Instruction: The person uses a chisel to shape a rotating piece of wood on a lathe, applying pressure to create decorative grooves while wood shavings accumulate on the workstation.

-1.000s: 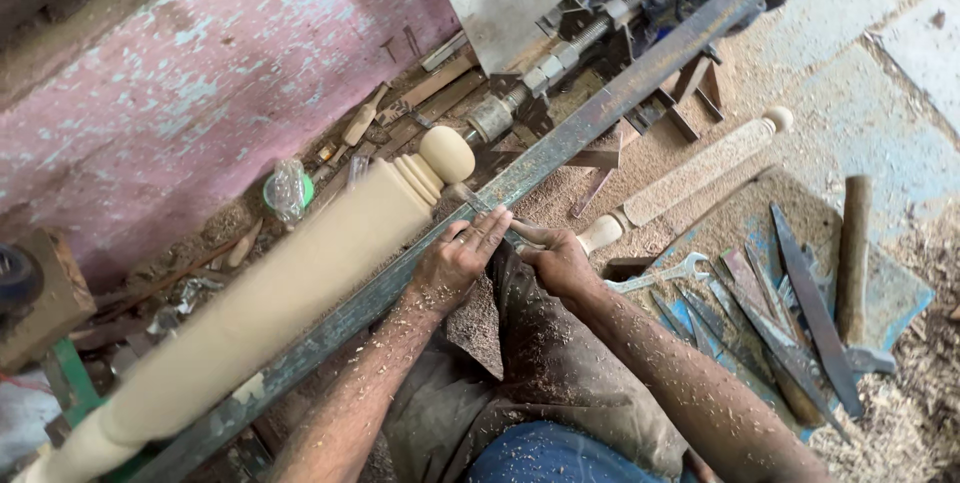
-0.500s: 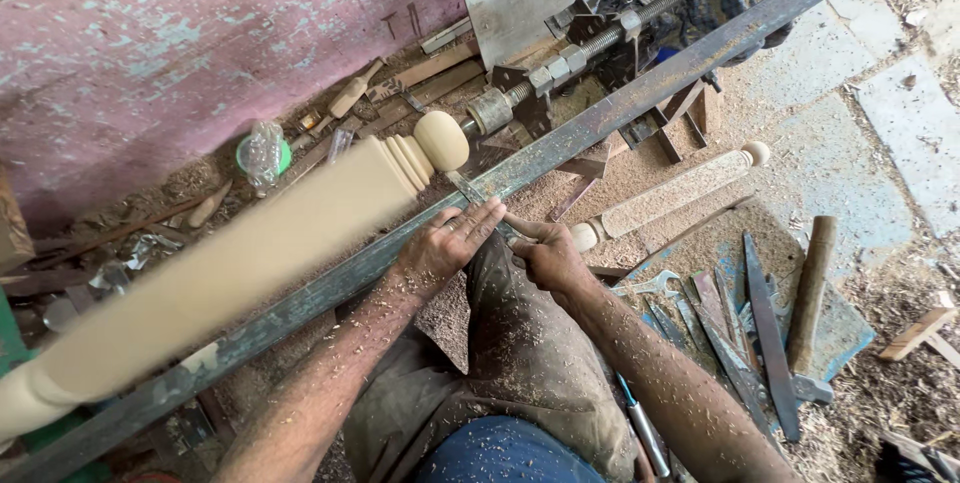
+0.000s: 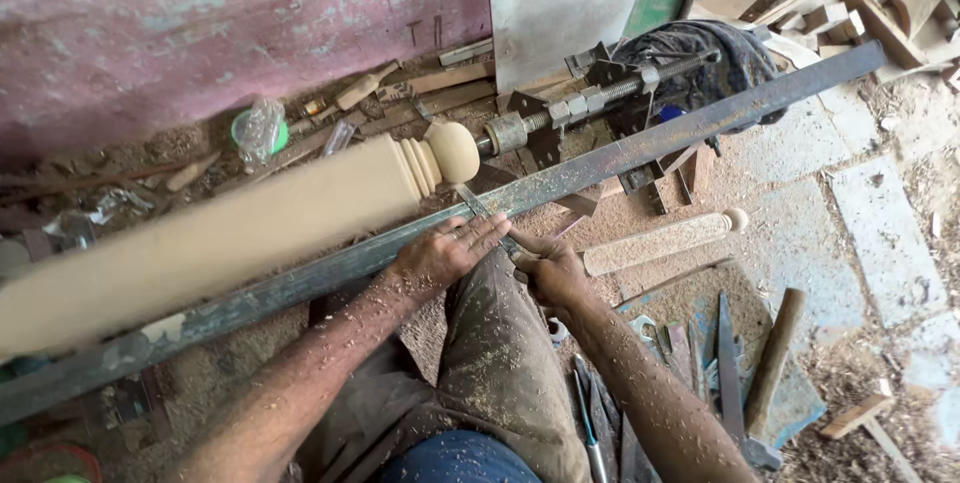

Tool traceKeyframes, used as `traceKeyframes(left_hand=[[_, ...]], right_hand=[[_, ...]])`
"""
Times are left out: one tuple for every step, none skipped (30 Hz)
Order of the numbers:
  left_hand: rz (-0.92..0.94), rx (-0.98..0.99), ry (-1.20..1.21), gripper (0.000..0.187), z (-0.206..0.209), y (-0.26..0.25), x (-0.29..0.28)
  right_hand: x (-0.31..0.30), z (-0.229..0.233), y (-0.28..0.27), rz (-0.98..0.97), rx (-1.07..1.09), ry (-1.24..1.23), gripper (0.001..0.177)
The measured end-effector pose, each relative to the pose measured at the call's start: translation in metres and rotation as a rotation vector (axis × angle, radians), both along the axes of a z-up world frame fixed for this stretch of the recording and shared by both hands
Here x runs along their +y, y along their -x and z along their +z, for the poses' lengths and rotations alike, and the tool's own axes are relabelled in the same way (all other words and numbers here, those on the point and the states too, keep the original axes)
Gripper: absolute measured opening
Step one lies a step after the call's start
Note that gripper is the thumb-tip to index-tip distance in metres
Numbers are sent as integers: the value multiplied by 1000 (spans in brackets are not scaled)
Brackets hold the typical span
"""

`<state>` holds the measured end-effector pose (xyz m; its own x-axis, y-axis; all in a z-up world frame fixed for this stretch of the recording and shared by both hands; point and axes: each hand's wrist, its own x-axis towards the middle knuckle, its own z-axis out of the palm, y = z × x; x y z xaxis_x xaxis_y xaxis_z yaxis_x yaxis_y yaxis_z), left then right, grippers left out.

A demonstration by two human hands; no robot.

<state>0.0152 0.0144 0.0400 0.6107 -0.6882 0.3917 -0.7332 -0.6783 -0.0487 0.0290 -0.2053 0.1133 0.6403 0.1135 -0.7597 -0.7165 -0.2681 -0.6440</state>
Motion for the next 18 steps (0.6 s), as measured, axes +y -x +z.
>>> traceKeyframes(left_hand=[[54, 25, -43, 50, -1, 1, 1], [56, -1, -28, 49, -3, 0, 0], [56, -28, -14, 48, -4, -1, 0], [57, -54, -1, 47, -5, -2, -2], [69, -41, -23, 48, -5, -2, -2], [82, -27, -44, 48, -5, -2, -3], [93, -13, -65, 48, -3, -1, -4], [93, -30, -68, 49, -1, -2, -3], [93, -42, -71, 50, 1, -1, -3], [93, -54, -74, 51, 3, -1, -3], [88, -35, -65, 52, 6, -1, -3], [83, -15, -57, 53, 9, 0, -4], [77, 4, -49, 54, 11, 0, -5], [83, 12, -70, 55, 14, 1, -5], [88, 18, -91, 56, 17, 2, -4], [93, 23, -112, 57, 19, 1, -4], [95, 29, -104, 57, 20, 0, -5], [98, 35, -96, 56, 21, -1, -6]], right_hand=[[-2, -3, -3, 11, -15, -32, 41], [-2, -7, -3, -11, -21, -83, 41], [-2, -11, -3, -35, -27, -137, 42], [-4, -15, -3, -59, -32, -190, 42], [-5, -18, -3, -55, -28, -188, 42], [-6, -19, -3, -51, -23, -187, 42], [-7, -18, -4, -48, -19, -184, 42], [-8, -17, -5, -29, -21, -162, 42], [-9, -14, -6, -11, -19, -139, 43], [-9, -12, -6, 8, -18, -116, 44], [-9, -11, -6, 0, -18, -134, 43], [-9, -10, -6, -7, -18, -151, 43], [-9, -9, -6, -15, -18, -169, 42], [-9, -10, -6, -23, -11, -174, 42], [-9, -11, -6, -32, -7, -180, 42], [-10, -12, -7, -41, -3, -186, 43], [-11, -13, -7, -42, -4, -185, 43], [-12, -15, -7, -44, -4, -185, 42]])
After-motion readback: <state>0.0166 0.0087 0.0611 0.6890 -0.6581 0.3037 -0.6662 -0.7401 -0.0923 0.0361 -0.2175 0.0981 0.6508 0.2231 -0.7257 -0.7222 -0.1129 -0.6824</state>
